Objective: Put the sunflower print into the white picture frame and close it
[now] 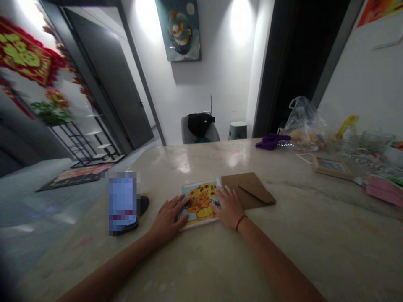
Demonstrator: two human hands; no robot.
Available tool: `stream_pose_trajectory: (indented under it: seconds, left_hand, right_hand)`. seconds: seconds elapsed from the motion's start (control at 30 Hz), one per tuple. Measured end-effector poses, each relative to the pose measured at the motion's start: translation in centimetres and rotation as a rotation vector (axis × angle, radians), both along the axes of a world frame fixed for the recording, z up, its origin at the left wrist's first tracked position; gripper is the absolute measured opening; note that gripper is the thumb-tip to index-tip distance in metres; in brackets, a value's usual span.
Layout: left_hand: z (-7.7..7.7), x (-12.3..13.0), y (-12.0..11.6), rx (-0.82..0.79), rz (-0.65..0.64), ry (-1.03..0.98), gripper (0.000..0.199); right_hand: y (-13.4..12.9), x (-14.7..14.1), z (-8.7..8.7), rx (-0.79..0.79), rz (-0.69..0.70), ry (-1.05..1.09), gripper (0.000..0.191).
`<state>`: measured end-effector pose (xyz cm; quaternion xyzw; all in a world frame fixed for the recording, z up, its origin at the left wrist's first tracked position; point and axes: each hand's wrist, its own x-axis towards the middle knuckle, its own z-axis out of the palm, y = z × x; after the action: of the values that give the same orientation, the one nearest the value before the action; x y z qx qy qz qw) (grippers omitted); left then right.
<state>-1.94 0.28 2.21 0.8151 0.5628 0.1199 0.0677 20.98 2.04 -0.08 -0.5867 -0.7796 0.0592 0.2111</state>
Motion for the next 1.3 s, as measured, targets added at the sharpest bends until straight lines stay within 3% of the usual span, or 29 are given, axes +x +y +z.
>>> stream_pose_trajectory:
  seconds: [0.1, 0.2, 0.33, 0.47, 0.73, 1.1, 1.3]
  left_hand:
    - [0.1, 0.0, 0.0, -0.026, 0.028, 0.010, 0.050]
    - [-0.3, -0.1, 0.2, -0.018, 0.072, -0.006, 0.051]
    - [-1.1, -0.3, 0.5, 0.046, 0.139, -0.082, 0.059]
    - [-1.2, -0.4, 0.5, 0.029, 0.136, -0.109, 0.066]
    - [-1.1, -0.5, 0.3, 0.018, 0.037, -0.043, 0.050]
    - [-0.8, -0.2, 0.0, 0.013, 0.065, -0.055, 0.051]
    - [-0.2, 0.1, -0.1, -0.010, 0.097, -0.055, 0.054]
  right_hand:
    - [0.6, 1.4, 0.0, 0.076, -0.091, 0.001, 0.050]
    - [1.0, 3.9, -0.1, 0.150, -0.293, -0.082, 0.043]
    - [1.3, 7.1, -0.3, 0.081, -0.506, -0.205, 0.052]
    - [1.3, 8.4, -0.3, 0.030, -0.497, -0.222, 0.037]
    - [0.8, 8.9, 1.2, 0.253, -0.682, -0.195, 0.028]
    - [0.1, 9.1, 2.3, 0.499, -0.747, -0.304, 0.031]
    - [0.0, 7.3, 2.5, 0.440, -0.599, -0.258, 0.033]
